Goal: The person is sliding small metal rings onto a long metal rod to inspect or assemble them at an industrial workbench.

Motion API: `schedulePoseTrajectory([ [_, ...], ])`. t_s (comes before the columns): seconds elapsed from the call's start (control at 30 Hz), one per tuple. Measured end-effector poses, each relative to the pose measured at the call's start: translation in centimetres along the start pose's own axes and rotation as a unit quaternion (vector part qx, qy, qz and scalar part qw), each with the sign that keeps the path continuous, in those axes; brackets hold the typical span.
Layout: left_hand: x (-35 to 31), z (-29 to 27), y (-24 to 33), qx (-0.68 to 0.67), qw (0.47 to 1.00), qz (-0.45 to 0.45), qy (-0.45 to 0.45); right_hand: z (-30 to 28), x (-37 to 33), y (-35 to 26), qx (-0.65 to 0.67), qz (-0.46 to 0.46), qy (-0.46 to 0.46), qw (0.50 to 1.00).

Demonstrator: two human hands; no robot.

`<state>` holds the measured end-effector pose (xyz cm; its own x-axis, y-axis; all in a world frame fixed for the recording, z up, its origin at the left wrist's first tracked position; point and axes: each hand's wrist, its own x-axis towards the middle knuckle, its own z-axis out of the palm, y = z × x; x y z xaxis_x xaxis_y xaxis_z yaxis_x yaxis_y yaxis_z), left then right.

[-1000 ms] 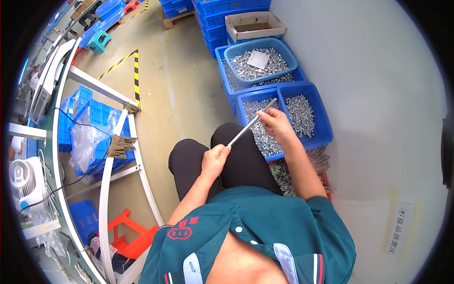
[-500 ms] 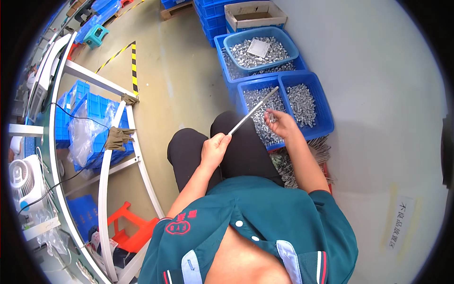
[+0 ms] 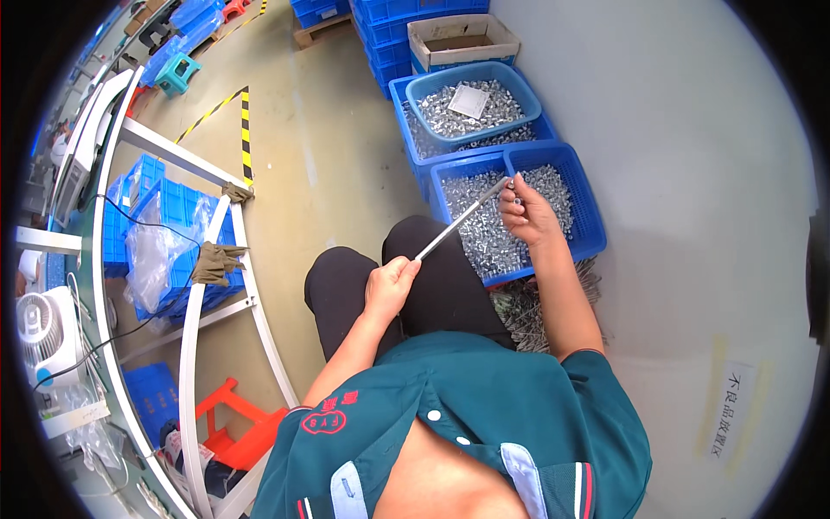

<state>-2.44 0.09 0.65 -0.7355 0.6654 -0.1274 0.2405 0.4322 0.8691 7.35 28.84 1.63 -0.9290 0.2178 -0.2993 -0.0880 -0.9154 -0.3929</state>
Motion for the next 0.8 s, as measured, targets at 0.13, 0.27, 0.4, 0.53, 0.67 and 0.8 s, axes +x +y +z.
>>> schedulePoseTrajectory([
  [0.13,0.0,0.1,-0.1,0.006,1.000,0.009,0.005,1.4,0.3,-0.5,-0.008,-0.013,0.012,1.000],
  [0.27,0.0,0.2,-0.1,0.001,1.000,0.006,0.006,2.5,0.2,-0.7,-0.176,-0.077,0.063,0.979],
  [0.4,-0.1,0.1,0.0,-0.024,1.000,-0.002,0.003,4.2,-0.3,-0.5,-0.331,-0.104,0.115,0.931],
  [0.53,0.0,0.2,0.0,-0.033,0.999,-0.002,0.003,4.5,-0.3,2.1,-0.426,-0.016,0.127,0.896],
  [0.67,0.3,0.3,-0.4,-0.026,1.000,-0.004,0.009,3.5,-1.3,2.9,-0.323,0.064,0.055,0.942],
  [0.8,0.3,0.3,-0.5,-0.015,1.000,-0.006,0.002,2.0,-1.4,2.0,-0.251,0.022,0.117,0.961],
])
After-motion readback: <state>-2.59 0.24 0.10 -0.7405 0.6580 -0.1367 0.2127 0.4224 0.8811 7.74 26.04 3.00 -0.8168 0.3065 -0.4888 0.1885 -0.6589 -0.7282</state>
